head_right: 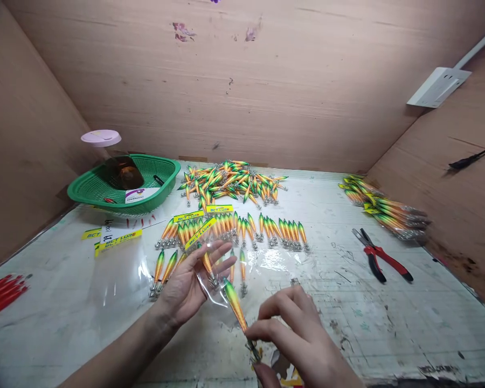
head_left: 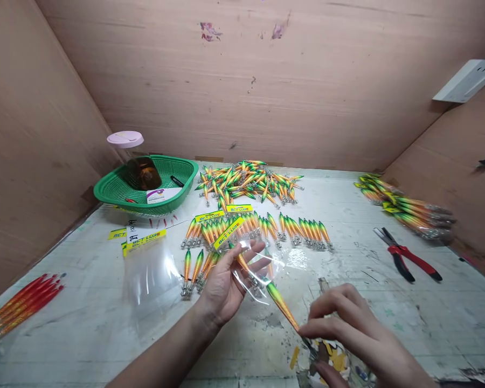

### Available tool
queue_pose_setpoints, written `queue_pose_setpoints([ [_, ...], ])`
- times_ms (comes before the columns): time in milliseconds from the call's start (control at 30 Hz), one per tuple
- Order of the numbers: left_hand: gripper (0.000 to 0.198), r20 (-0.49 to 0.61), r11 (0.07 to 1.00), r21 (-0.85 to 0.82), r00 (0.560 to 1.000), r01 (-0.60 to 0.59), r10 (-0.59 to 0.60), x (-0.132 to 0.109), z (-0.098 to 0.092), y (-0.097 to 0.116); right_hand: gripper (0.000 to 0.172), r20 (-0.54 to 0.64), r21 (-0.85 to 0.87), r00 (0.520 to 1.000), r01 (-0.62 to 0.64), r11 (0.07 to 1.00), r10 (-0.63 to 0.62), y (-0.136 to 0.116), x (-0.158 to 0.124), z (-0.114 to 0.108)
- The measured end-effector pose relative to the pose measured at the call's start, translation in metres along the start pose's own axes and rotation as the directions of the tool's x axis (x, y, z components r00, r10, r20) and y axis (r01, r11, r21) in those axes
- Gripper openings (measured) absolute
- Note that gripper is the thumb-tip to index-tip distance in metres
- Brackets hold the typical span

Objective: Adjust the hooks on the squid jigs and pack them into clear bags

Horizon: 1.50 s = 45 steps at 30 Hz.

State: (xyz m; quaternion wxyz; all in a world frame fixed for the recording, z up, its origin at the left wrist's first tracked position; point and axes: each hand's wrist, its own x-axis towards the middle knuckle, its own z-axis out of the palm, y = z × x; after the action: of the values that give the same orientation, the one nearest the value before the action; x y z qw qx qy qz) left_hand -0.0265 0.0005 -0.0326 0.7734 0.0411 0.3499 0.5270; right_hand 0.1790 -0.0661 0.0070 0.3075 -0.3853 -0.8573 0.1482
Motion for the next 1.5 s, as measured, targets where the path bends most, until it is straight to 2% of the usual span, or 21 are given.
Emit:
queue_pose_setpoints([
  [200, 0.024, 0.03, 0.998, 0.037, 0.998, 0.056, -0.057, -0.003, 0.002, -0.009, 0.026, -0.093, -0.268, 0.99, 0.078, 0.96, -0.107, 0.014, 0.011, 0.023],
  [400, 0.024, 0.074, 0.995, 0.019, 0.993, 0.093, -0.095, -0.004, 0.003, -0.013, 0.031, -0.275, -0.376, 0.954, 0.008, 0.926, -0.12, 0.016, 0.014, 0.042],
  [500, 0.022, 0.082, 0.997, 0.013, 0.993, 0.079, -0.079, -0.005, 0.004, -0.013, 0.029, -0.353, -0.373, 0.927, -0.019, 0.927, -0.123, 0.013, 0.016, 0.051],
  [600, 0.023, 0.085, 0.998, -0.003, 0.994, 0.07, -0.07, -0.006, 0.004, -0.015, 0.028, -0.367, -0.378, 0.92, -0.009, 0.926, -0.141, 0.013, 0.018, 0.055],
  [700, 0.025, 0.09, 0.997, -0.046, 0.994, 0.06, -0.056, -0.004, 0.002, -0.017, 0.041, -0.267, -0.385, 0.956, 0.011, 0.923, -0.123, 0.015, 0.015, 0.05],
  [800, 0.024, 0.075, 0.997, -0.073, 0.997, 0.041, -0.035, -0.001, 0.0, -0.014, 0.055, -0.143, -0.291, 0.985, 0.049, 0.955, -0.094, 0.02, 0.011, 0.038],
  [833, 0.023, 0.068, 0.997, -0.078, 0.997, 0.026, -0.021, -0.001, 0.0, -0.01, 0.055, -0.163, -0.231, 0.983, 0.048, 0.972, -0.088, 0.022, 0.01, 0.034],
  [867, 0.021, 0.062, 0.997, -0.083, 0.998, 0.003, 0.002, -0.001, 0.001, -0.005, 0.052, -0.234, -0.168, 0.97, 0.025, 0.986, -0.065, 0.025, 0.009, 0.031],
  [933, 0.021, 0.044, 0.992, -0.102, 0.996, -0.069, 0.073, -0.001, 0.002, 0.007, 0.037, -0.381, -0.082, 0.924, -0.062, 0.995, 0.026, 0.033, 0.009, 0.029],
  [967, 0.023, 0.031, 0.988, -0.11, 0.994, -0.104, 0.108, -0.002, 0.002, 0.014, 0.029, -0.385, -0.071, 0.92, -0.106, 0.992, 0.071, 0.037, 0.009, 0.03],
  [1000, 0.025, 0.018, 0.985, -0.115, 0.991, -0.13, 0.133, -0.002, 0.002, 0.02, 0.022, -0.334, -0.083, 0.937, -0.133, 0.988, 0.099, 0.042, 0.01, 0.034],
  [1067, 0.029, 0.006, 0.982, -0.113, 0.988, -0.153, 0.155, -0.003, 0.002, 0.028, 0.016, -0.142, -0.137, 0.984, -0.124, 0.983, 0.105, 0.051, 0.011, 0.046],
  [1133, 0.028, 0.017, 0.984, -0.093, 0.988, -0.151, 0.154, -0.002, 0.002, 0.029, 0.016, -0.015, -0.157, 0.997, -0.077, 0.985, 0.076, 0.059, 0.011, 0.062],
  [1233, 0.029, 0.038, 0.992, -0.046, 0.992, -0.12, 0.122, -0.002, 0.001, 0.023, 0.017, -0.014, -0.167, 0.999, -0.053, 0.985, 0.051, 0.065, 0.012, 0.083],
  [1300, 0.03, 0.048, 0.995, -0.019, 0.994, -0.098, 0.099, -0.001, 0.0, 0.02, 0.017, -0.019, -0.169, 0.999, -0.044, 0.985, 0.041, 0.066, 0.013, 0.088],
  [1400, 0.028, 0.048, 0.996, 0.003, 0.995, -0.086, 0.086, 0.0, 0.001, 0.018, 0.015, -0.019, -0.154, 0.999, -0.037, 0.987, 0.034, 0.065, 0.006, 0.073],
  [1500, 0.029, 0.032, 0.996, -0.007, 0.996, -0.087, 0.088, 0.001, 0.001, 0.017, 0.015, -0.011, -0.105, 0.996, -0.084, 0.991, 0.083, 0.064, -0.012, 0.033],
])
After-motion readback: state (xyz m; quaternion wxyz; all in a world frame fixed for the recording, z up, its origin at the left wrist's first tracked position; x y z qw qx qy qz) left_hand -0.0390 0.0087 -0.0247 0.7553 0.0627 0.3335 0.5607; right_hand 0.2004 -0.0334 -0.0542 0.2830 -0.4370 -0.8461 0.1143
